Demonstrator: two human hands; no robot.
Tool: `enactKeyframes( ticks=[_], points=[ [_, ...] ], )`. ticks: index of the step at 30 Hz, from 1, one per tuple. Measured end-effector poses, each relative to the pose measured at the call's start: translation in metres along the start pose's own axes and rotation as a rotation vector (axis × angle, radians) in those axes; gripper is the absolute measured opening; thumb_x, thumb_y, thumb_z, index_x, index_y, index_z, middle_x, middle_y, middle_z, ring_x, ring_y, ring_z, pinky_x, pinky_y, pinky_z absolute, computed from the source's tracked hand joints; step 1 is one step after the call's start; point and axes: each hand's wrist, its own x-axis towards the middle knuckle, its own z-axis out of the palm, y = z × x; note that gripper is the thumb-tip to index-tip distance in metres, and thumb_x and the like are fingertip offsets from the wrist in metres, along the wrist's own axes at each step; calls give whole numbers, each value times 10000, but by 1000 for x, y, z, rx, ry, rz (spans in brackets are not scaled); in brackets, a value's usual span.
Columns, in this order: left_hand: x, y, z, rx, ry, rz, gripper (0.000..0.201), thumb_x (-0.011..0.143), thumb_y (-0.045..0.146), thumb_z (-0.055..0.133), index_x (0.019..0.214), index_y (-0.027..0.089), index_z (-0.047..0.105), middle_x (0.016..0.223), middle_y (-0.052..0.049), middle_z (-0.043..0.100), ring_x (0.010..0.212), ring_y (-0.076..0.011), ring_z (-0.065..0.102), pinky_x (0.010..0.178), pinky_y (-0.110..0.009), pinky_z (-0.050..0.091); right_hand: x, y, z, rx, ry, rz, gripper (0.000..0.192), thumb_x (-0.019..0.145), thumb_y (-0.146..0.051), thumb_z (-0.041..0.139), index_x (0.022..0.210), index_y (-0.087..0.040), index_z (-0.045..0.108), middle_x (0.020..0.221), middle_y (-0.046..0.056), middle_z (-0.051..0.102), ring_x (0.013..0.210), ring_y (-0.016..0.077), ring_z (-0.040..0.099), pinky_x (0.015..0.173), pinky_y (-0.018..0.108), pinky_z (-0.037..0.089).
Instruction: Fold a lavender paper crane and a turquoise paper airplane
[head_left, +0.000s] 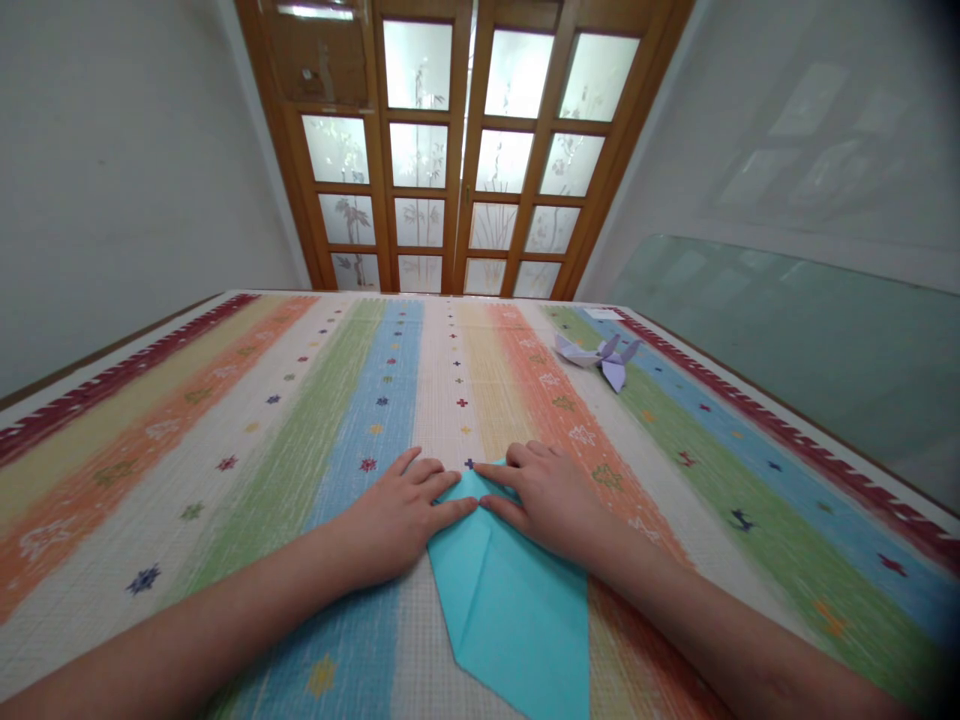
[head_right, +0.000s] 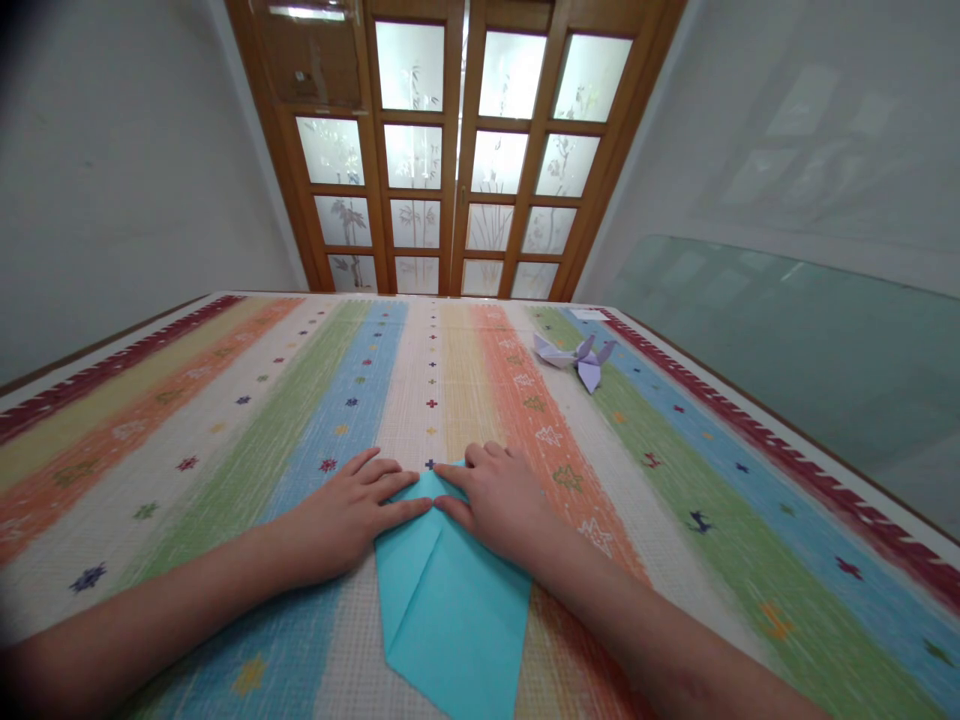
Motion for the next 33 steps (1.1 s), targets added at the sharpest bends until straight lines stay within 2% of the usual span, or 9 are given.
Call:
enactKeyframes(
  ticks=[7, 14, 22, 25, 28, 30, 33],
  points=[
    [1, 8, -3, 115, 44, -10, 383, 1008, 280, 446, 1381, 295, 531, 1192, -87, 636, 1102, -284, 548, 1110, -548, 306, -2, -2, -9, -138, -38, 108, 394, 898, -589, 612, 1142, -298, 717, 942, 92, 657, 936, 306, 602, 791, 420, 419],
    [-1, 14, -6, 239, 48, -77, 499, 966, 205, 479, 1464, 210, 459, 905, -101, 675, 934, -296, 584, 1020, -537, 387, -1, 0, -14, -170, -69, 177, 439, 869, -643, 608, 1009, -248, 737, 927, 114, 670, 932, 337, 616, 770, 445, 439],
    [-5, 14, -3, 254, 95, -148, 490, 924, 179, 518, 1411, 123, 519, 806, -113, 686, 865, -298, 598, 972, -558, 406, -6, 4, -10, -150, -32, 201, 493, 854, -666, 605, 1028, -225, 737, 966, 138, 675, 954, 348, 610, 814, 483, 450],
    [-7, 14, -2, 250, 111, -215, 474, 940, 220, 528, 1402, 114, 525, 807, -115, 688, 874, -313, 597, 935, -563, 425, -7, 7, -7, -118, -21, 208, 495, 851, -651, 621, 1051, -211, 728, 997, 142, 675, 989, 355, 604, 847, 495, 452],
    [-8, 13, -6, 231, 124, -257, 399, 956, 281, 543, 1325, 134, 584, 938, -130, 692, 926, -329, 593, 882, -548, 456, -7, 11, -2, -48, 8, 216, 529, 858, -619, 635, 1192, -210, 674, 1079, 137, 673, 1050, 357, 596, 889, 498, 452],
    [-7, 12, -7, 218, 126, -212, 303, 962, 252, 537, 1238, 166, 629, 1069, -130, 674, 970, -324, 588, 857, -514, 474, -5, 13, 1, 16, 35, 205, 540, 878, -597, 625, 1263, -218, 632, 1147, 131, 662, 1090, 347, 588, 918, 490, 448],
    [-6, 9, -7, 176, 114, -106, 214, 973, 211, 522, 1136, 194, 659, 1167, -113, 644, 1007, -303, 580, 842, -468, 489, -2, 15, 4, 102, 53, 160, 479, 891, -564, 630, 1228, -224, 640, 1164, 118, 655, 1100, 318, 588, 942, 462, 444]
  ],
)
